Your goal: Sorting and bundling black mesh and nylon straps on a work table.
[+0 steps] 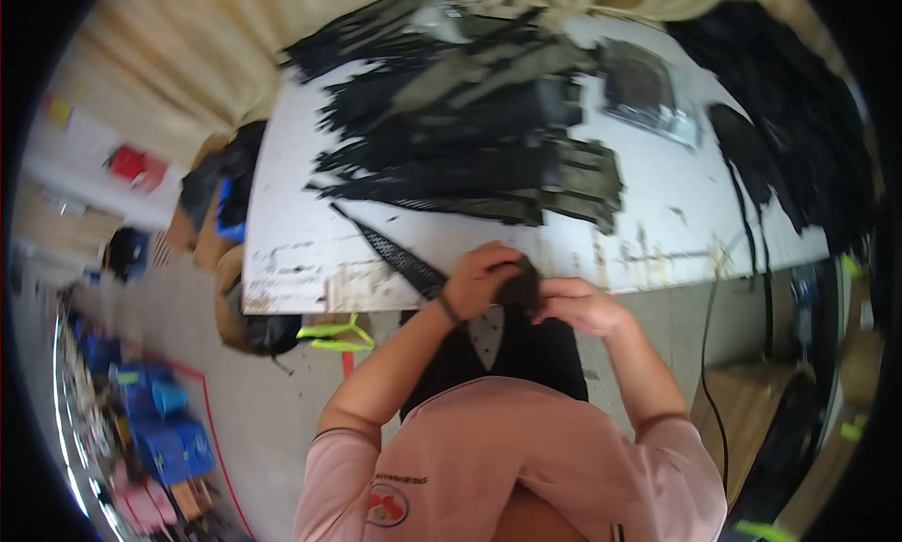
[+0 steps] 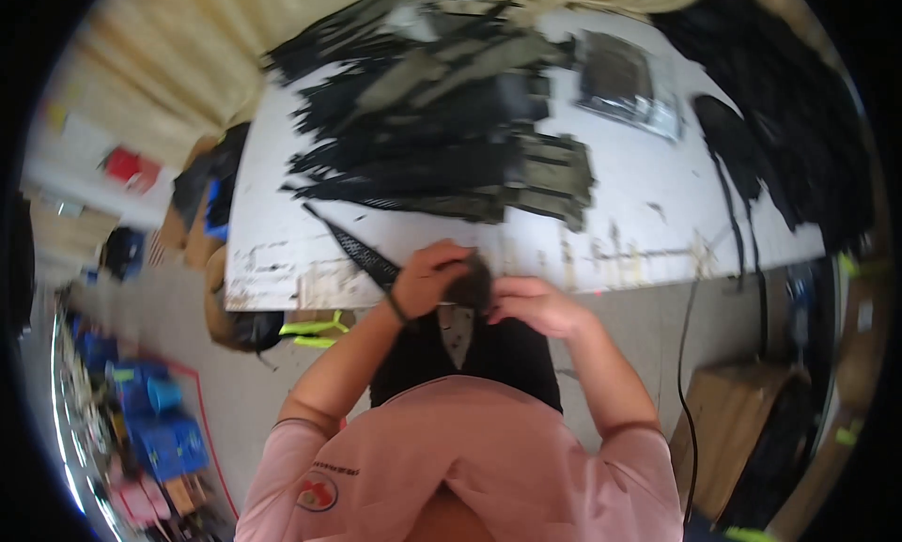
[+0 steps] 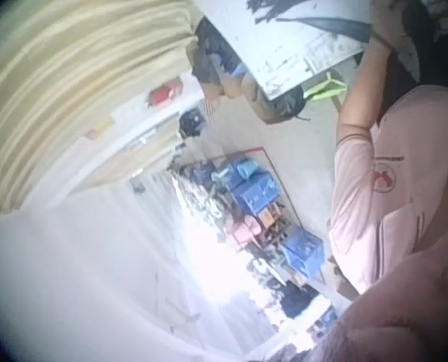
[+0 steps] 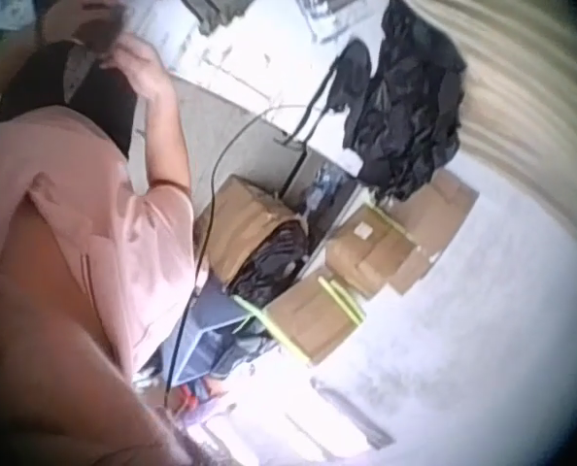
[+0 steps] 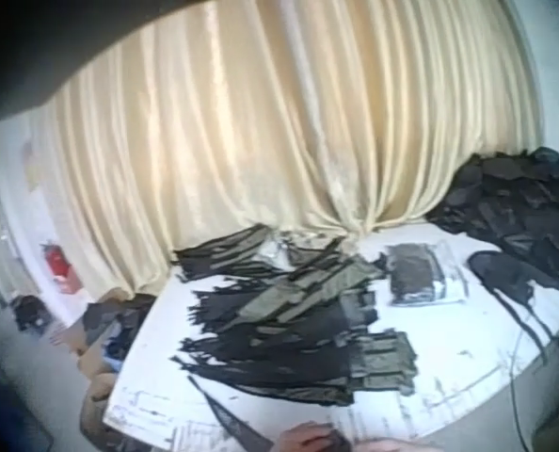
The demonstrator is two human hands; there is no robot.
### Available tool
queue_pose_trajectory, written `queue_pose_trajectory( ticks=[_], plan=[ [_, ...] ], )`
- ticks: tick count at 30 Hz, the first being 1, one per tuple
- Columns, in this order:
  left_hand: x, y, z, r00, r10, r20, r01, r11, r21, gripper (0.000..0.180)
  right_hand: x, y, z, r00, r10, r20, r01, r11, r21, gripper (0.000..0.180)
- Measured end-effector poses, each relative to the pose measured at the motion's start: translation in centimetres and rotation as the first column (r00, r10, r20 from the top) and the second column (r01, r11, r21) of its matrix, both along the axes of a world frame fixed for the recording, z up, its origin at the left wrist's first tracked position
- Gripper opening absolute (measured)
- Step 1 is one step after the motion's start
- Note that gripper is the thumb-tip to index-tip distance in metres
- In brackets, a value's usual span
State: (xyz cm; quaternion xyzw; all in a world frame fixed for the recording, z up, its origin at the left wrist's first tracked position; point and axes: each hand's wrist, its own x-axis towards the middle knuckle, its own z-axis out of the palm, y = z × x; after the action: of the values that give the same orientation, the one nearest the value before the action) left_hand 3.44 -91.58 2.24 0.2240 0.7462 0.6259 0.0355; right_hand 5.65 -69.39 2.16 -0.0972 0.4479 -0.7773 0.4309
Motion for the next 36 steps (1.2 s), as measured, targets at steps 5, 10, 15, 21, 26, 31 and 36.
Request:
queue_pose_trajectory(
  ticks=[5, 10, 15, 21, 26, 31, 36],
  plan=[
    [-0.4, 1.1, -0.1, 0.997, -0.058, 0.047, 0.057, 0.998, 0.033, 0.021, 1.6, -1.2, 1.1, 0.91, -0.356, 0.211, 0.388, 0.911, -0.137, 0.01],
    [1.2, 2.5, 3.4, 0.944, -0.125, 0.304, 0.156, 0.984, -0.08, 0.018, 1.5, 0.9, -2.5, 0.829, -0.395, -0.396, 0.518, 0.81, 0.276, 0.011],
    [0.8, 1.3, 0.6, 0.943, -0.008, 0.334, 0.097, 0.963, -0.25, 0.024, 0.8, 2.2, -1.7, 0.825, -0.504, -0.256, 0.548, 0.824, 0.146, 0.01],
    [1.0, 1.8, 0.9, 0.849, -0.028, 0.527, 0.106, 0.987, -0.119, 0.026, 0.9, -0.1, -0.4, 0.889, -0.303, -0.342, 0.436, 0.787, 0.436, 0.016],
    [1.2, 0.4, 1.1, 0.76, 0.013, 0.649, -0.001, 1.0, -0.018, 0.028, -0.7, 3.3, -1.9, 0.711, -0.591, -0.381, 0.703, 0.618, 0.352, 0.017],
    [1.5, 0.5, 1.2, 0.759, -0.085, 0.646, 0.202, 0.973, -0.109, 0.033, 1.7, -1.7, 0.8, 0.541, -0.194, -0.818, 0.686, 0.664, 0.296, 0.016],
    [4.7, -4.7, -2.2, 0.834, -0.373, 0.406, 0.552, 0.552, -0.625, 0.045, 3.4, 5.6, -1.8, 0.925, -0.218, -0.311, 0.363, 0.75, 0.553, 0.014]
  ],
)
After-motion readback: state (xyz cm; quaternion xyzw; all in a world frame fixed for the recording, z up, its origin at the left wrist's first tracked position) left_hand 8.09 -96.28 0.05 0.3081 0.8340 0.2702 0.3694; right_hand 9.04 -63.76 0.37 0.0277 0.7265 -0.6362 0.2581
